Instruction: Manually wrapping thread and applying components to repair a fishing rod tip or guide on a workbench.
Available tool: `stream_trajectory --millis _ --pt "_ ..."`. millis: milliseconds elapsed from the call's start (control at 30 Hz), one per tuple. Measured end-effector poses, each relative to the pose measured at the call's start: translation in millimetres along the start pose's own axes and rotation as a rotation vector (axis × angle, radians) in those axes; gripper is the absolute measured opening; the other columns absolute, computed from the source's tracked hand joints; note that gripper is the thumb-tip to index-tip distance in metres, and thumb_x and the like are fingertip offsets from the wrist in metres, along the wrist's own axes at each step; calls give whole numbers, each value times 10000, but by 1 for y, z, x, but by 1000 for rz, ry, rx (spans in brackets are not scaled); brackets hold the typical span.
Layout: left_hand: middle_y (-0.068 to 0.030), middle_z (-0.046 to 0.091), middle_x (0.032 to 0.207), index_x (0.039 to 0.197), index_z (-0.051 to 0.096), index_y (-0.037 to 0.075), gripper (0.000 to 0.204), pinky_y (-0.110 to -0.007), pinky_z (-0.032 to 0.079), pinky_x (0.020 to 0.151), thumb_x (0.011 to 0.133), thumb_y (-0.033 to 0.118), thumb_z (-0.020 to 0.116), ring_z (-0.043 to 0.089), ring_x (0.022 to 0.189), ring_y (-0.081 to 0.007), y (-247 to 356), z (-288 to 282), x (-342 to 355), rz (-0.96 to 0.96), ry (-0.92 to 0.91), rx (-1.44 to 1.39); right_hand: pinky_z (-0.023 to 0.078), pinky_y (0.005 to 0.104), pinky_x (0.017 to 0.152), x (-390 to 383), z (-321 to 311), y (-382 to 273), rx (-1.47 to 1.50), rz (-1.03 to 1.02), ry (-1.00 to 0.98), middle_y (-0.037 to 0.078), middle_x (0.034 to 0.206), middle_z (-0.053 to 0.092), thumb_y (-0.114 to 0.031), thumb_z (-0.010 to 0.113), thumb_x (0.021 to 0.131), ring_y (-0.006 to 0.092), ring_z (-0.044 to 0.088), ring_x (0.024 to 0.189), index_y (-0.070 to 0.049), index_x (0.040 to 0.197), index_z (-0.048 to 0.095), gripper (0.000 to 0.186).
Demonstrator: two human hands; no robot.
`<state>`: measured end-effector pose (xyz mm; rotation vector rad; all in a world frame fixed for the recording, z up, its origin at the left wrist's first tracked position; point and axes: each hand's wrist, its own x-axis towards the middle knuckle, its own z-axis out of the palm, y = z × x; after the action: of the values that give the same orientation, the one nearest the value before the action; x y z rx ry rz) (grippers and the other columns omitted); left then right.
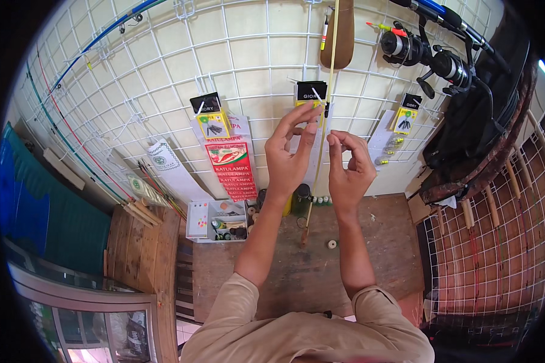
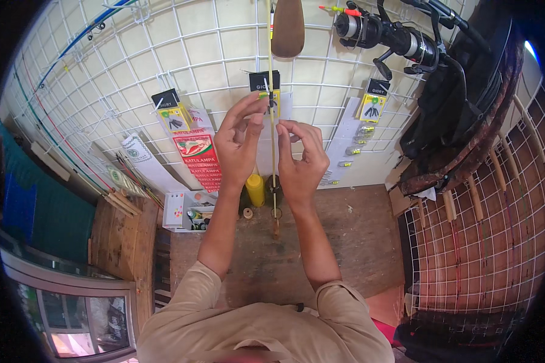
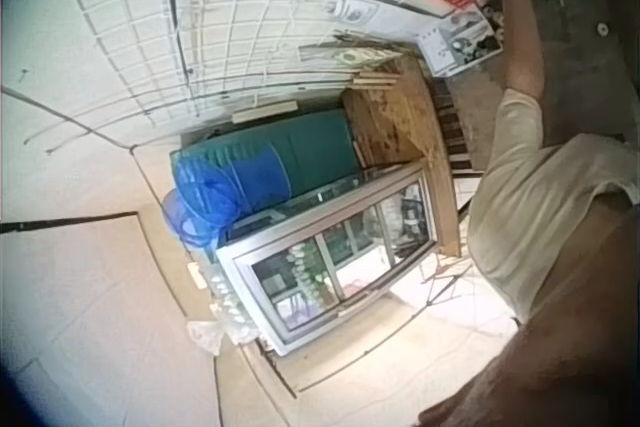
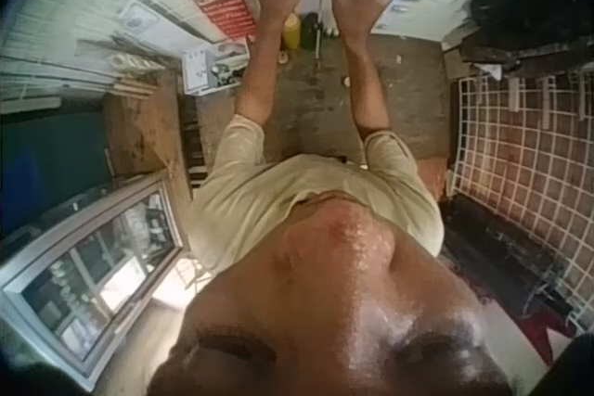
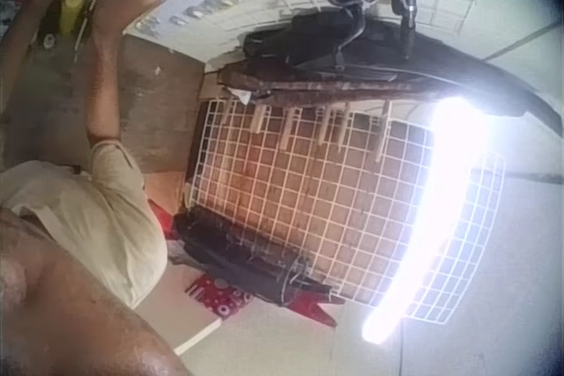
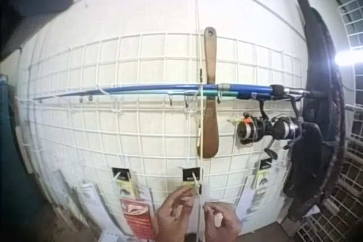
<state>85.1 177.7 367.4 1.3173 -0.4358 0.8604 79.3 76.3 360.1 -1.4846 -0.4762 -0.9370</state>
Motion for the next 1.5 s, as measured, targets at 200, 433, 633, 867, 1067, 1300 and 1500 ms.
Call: stream_trajectory --millis 200,433,633,867,1067,1300,1500 --pt "-98 691 965 1255 529 5 408 -261 479 809 880 101 659 630 939 -135 4 2 8 -134 -110 -98 467 272 694 3 -5 5 -3 -84 13 97 874 679 77 656 802 169 587 781 26 956 681 163" --pt "-60 689 884 1224 564 12 410 -203 418 632 838 50 695 599 808 -68 3 5 5 -35 -48 -68 452 256 652 7 -3 -2 72 -65 25 83 852 683 65 682 781 147 572 753 25 905 683 131" --pt "-68 659 910 1230 568 -11 410 -224 481 758 844 50 692 621 890 -114 9 5 1 -73 -67 -60 430 254 616 14 -4 -11 100 -50 36 80 827 682 27 689 780 135 555 729 11 853 676 76" --pt "-38 685 886 1195 607 18 371 -211 403 652 841 79 700 567 781 -55 12 6 1 -9 -53 -31 408 259 599 15 -7 -10 82 -1 -20 66 732 615 -24 695 761 142 487 650 6 772 612 89" --pt "-43 669 888 1149 632 6 334 -219 428 684 832 76 710 540 743 -72 17 4 -1 -125 -29 -139 422 255 612 18 -14 -16 108 -13 -83 60 765 641 7 707 749 129 497 668 1 823 646 96" --pt "-100 650 989 1077 626 -59 256 -260 501 824 848 41 683 622 924 -153 15 1 -1 -44 -66 -39 439 253 618 20 -18 -22 30 -100 -17 64 795 687 64 711 732 133 553 714 3 915 700 193" --pt "-117 646 1010 1042 628 -67 219 -272 505 841 852 32 674 627 937 -169 15 -1 -1 -40 -87 -60 441 260 607 20 -18 -25 -5 -110 -23 71 783 686 58 716 726 152 554 685 18 858 677 144"
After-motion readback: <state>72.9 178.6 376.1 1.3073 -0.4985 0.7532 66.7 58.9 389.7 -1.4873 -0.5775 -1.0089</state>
